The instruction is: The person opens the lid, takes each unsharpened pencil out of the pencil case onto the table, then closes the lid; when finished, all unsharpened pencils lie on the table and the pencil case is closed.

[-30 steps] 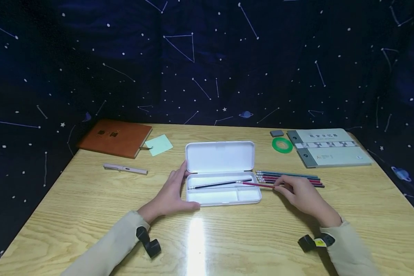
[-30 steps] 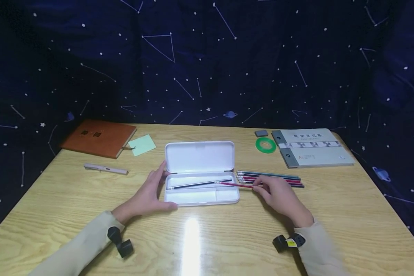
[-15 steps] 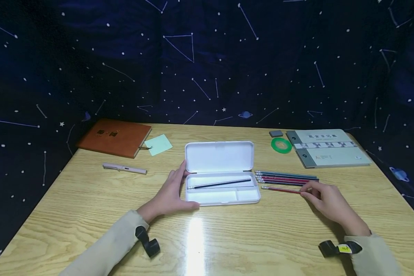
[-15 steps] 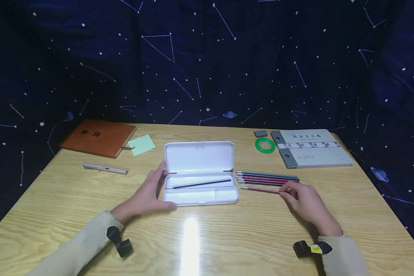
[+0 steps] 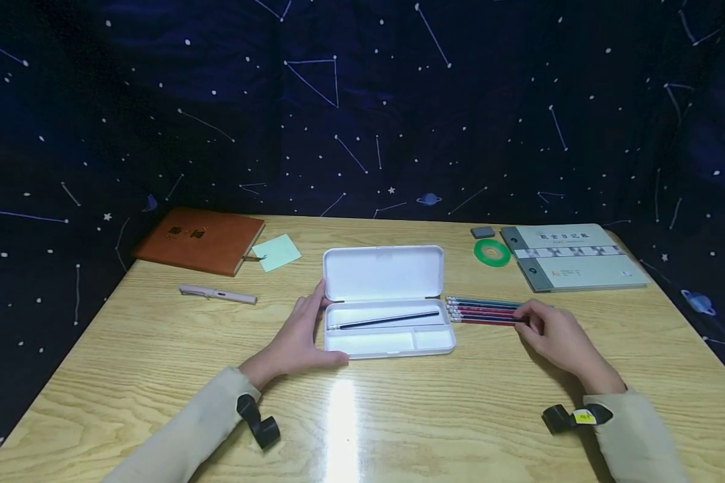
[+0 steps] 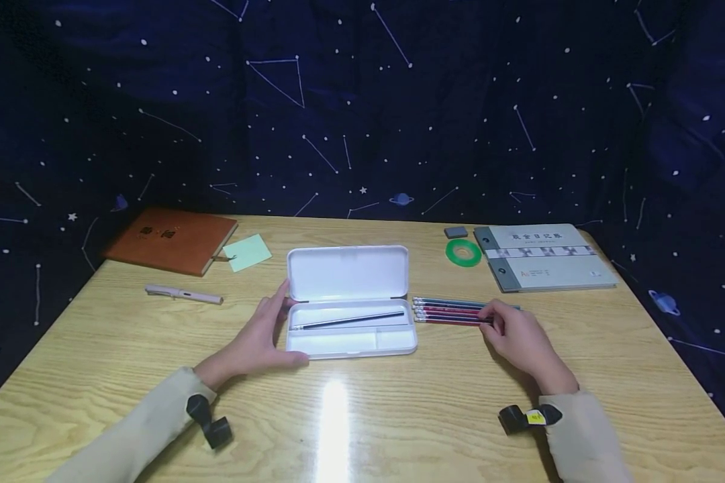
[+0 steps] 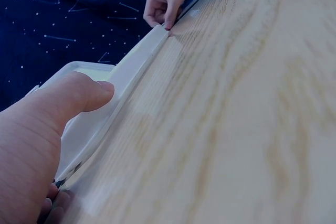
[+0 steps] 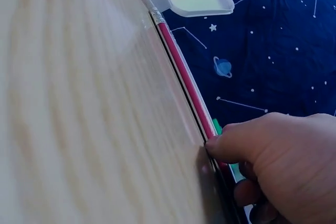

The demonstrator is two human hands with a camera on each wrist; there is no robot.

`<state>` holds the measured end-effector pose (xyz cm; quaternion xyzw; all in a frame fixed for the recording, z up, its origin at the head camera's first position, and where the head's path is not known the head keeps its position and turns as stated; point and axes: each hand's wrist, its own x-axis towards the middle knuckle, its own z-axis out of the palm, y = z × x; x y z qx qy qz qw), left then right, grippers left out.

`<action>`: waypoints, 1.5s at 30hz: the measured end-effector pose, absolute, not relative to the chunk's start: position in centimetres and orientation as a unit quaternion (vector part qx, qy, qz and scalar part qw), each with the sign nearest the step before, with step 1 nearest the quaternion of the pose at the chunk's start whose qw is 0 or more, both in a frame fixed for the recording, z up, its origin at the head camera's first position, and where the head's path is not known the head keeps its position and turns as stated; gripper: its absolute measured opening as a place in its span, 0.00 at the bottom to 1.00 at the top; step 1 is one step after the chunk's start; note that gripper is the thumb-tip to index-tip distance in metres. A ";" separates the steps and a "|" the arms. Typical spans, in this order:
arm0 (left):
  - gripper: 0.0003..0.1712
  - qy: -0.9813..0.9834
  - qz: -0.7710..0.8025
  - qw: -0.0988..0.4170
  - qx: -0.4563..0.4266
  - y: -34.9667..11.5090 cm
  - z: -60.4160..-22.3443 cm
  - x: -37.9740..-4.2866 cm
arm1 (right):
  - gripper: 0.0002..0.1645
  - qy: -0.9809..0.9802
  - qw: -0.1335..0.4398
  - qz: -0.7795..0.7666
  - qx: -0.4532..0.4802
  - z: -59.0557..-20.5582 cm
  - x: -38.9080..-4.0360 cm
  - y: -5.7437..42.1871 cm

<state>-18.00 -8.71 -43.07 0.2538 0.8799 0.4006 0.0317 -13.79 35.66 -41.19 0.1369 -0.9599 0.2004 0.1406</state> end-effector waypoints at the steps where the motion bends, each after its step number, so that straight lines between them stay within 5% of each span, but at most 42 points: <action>1: 0.79 0.880 0.401 0.032 0.254 -8.7 -43.1 -18.0 | 0.10 -0.961 0.135 0.200 0.135 -41.1 -13.9 35.6; 27: 0.78 0.881 0.398 0.029 0.255 -8.6 -43.0 -18.0 | 0.03 -0.945 -0.013 0.254 0.207 -39.2 -18.6 24.4; 45: 0.78 0.883 0.395 0.035 0.250 -8.7 -43.1 -18.0 | 0.05 -0.951 -0.021 0.150 0.270 -38.8 -19.5 18.6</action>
